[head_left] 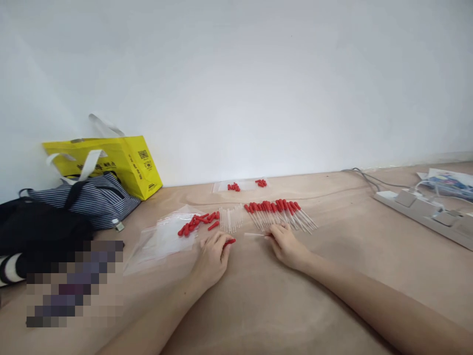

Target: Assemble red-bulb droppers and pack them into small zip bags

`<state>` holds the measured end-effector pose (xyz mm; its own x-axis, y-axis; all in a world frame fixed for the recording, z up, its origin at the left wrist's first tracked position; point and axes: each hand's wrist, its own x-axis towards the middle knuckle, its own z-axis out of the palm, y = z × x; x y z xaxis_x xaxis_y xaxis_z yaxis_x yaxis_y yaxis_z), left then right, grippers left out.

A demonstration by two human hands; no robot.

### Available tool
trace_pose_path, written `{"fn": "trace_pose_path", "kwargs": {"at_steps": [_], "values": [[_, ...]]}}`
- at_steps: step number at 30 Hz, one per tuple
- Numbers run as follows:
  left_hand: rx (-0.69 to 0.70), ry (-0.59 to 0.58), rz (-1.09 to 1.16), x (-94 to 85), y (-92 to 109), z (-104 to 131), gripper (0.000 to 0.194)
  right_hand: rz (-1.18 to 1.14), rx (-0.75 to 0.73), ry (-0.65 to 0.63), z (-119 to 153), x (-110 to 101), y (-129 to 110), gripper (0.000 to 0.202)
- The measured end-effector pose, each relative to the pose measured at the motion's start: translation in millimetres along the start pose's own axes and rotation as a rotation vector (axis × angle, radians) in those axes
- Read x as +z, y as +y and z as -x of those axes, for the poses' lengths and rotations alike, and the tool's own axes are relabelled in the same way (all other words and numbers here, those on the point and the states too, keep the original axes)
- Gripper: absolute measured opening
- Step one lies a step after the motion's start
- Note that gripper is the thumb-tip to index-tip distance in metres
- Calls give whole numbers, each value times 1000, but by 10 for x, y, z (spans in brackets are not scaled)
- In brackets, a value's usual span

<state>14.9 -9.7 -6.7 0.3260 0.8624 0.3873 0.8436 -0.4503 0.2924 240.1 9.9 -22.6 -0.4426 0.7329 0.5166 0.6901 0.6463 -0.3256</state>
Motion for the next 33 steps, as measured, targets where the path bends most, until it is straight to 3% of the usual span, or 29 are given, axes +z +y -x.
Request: {"fn": "trace_pose_path", "kwargs": {"at_steps": [4, 14, 23, 28, 33], "values": [[1, -19, 15, 43, 51, -2, 10, -99, -22, 78, 138, -14, 49, 22], [16, -31, 24, 72, 59, -5, 13, -166, -79, 22, 112, 113, -115, 47], [21, 10, 2, 89, 48, -15, 15, -185, 4, 43, 105, 149, -167, 46], [1, 27, 12, 82, 52, -15, 16, -163, -30, -10, 107, 131, -215, 45], [-2, 56, 23, 80, 73, -20, 21, -158, -35, 4, 96, 129, -250, 33]]}}
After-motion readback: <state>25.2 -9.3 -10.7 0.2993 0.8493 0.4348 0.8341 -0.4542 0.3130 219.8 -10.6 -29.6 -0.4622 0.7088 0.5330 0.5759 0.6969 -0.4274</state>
